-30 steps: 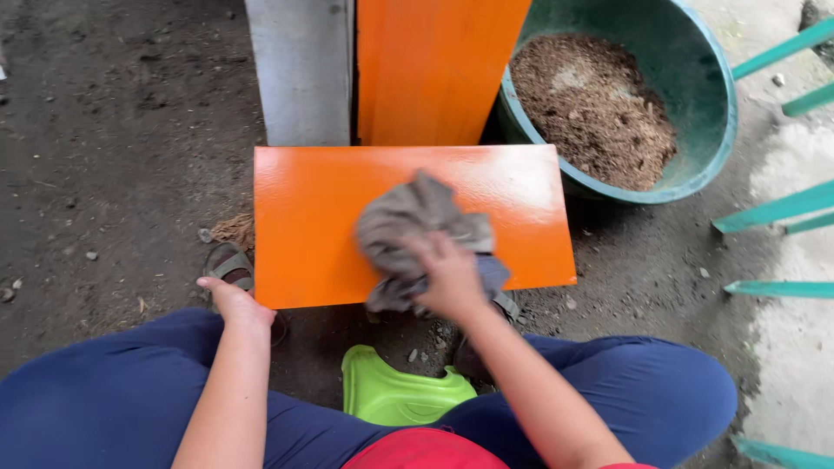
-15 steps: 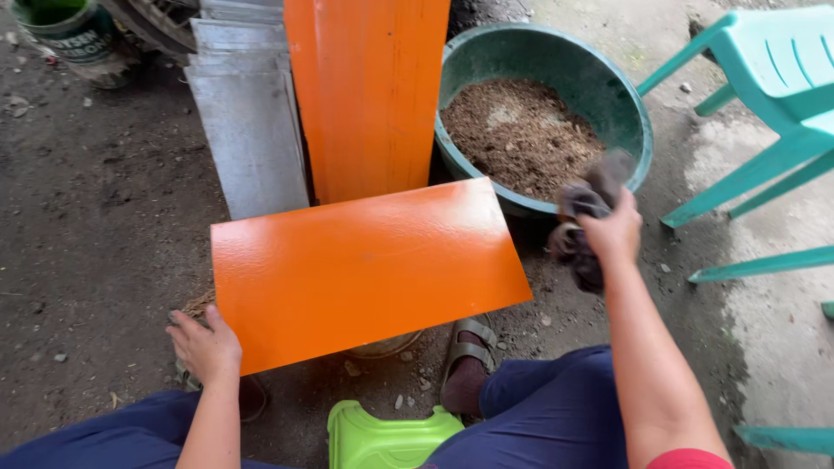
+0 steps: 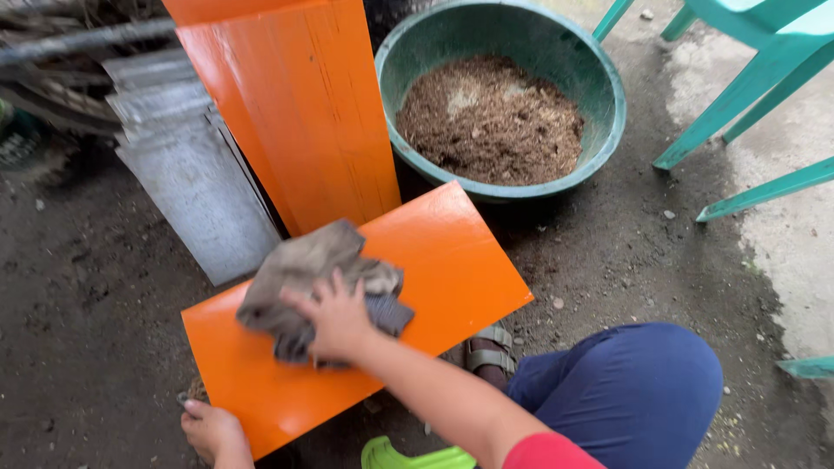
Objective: The person wipes the surface of several orange and grey rectangular boards using a cloth. They handle the boards one at a time, wiping both sides and edges, then placing them back in a stack.
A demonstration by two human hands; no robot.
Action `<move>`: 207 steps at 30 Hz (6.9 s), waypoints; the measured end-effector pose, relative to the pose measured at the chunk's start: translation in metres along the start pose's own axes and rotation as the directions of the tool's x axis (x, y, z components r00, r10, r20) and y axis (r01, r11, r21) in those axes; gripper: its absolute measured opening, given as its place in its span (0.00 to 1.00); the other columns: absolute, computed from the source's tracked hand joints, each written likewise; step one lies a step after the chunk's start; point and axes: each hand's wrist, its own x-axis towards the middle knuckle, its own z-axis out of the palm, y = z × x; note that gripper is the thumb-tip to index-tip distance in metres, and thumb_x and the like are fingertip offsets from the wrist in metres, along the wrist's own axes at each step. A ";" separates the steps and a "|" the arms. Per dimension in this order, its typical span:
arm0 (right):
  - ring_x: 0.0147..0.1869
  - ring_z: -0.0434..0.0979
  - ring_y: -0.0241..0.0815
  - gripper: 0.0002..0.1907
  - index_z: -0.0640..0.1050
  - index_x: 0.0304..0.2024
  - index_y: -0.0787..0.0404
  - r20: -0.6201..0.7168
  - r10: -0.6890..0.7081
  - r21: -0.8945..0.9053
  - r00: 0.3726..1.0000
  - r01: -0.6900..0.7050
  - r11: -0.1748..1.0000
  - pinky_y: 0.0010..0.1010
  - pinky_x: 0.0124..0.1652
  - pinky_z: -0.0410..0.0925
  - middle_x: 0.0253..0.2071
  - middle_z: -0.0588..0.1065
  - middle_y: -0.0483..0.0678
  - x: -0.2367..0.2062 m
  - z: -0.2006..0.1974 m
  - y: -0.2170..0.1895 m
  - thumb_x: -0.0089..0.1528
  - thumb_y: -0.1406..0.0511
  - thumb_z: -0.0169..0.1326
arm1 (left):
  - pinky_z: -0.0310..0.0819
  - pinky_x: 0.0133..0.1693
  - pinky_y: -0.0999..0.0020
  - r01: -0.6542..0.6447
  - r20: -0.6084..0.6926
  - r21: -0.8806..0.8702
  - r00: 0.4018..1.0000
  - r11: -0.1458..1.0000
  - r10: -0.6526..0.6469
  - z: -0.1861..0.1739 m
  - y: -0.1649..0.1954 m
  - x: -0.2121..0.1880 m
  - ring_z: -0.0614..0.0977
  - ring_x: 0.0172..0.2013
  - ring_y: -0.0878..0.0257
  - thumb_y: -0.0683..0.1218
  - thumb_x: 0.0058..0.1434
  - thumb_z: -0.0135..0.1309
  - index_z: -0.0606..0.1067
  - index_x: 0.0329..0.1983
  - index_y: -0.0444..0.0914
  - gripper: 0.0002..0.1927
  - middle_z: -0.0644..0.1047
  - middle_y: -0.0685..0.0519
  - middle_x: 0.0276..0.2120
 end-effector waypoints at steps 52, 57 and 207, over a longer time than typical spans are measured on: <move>0.62 0.73 0.45 0.33 0.68 0.66 0.62 -0.685 0.575 0.690 0.448 0.653 0.313 0.37 0.62 0.67 0.60 0.72 0.48 -0.047 -0.125 0.324 0.58 0.71 0.63 | 0.72 0.53 0.62 0.243 0.179 -0.969 0.796 -0.034 0.578 -0.018 0.098 0.010 0.78 0.38 0.62 0.71 0.77 0.31 0.69 0.37 0.38 0.35 0.79 0.48 0.42; 0.63 0.73 0.46 0.35 0.68 0.67 0.61 -0.677 0.560 0.708 0.477 0.630 0.319 0.37 0.62 0.67 0.61 0.72 0.49 -0.054 -0.126 0.326 0.57 0.71 0.63 | 0.71 0.44 0.62 0.525 0.174 -0.819 0.609 -0.229 0.774 -0.016 0.059 0.009 0.76 0.38 0.63 0.54 0.88 0.38 0.73 0.62 0.27 0.25 0.73 0.54 0.33; 0.65 0.73 0.58 0.36 0.70 0.67 0.35 -0.188 0.911 0.070 0.367 -0.920 0.385 0.49 0.59 0.69 0.65 0.70 0.55 -0.036 -0.179 0.308 0.55 0.51 0.63 | 0.76 0.44 0.46 -0.484 0.072 0.271 0.872 0.832 0.484 0.036 0.006 -0.034 0.81 0.48 0.41 0.62 0.72 0.45 0.69 0.70 0.40 0.31 0.78 0.41 0.52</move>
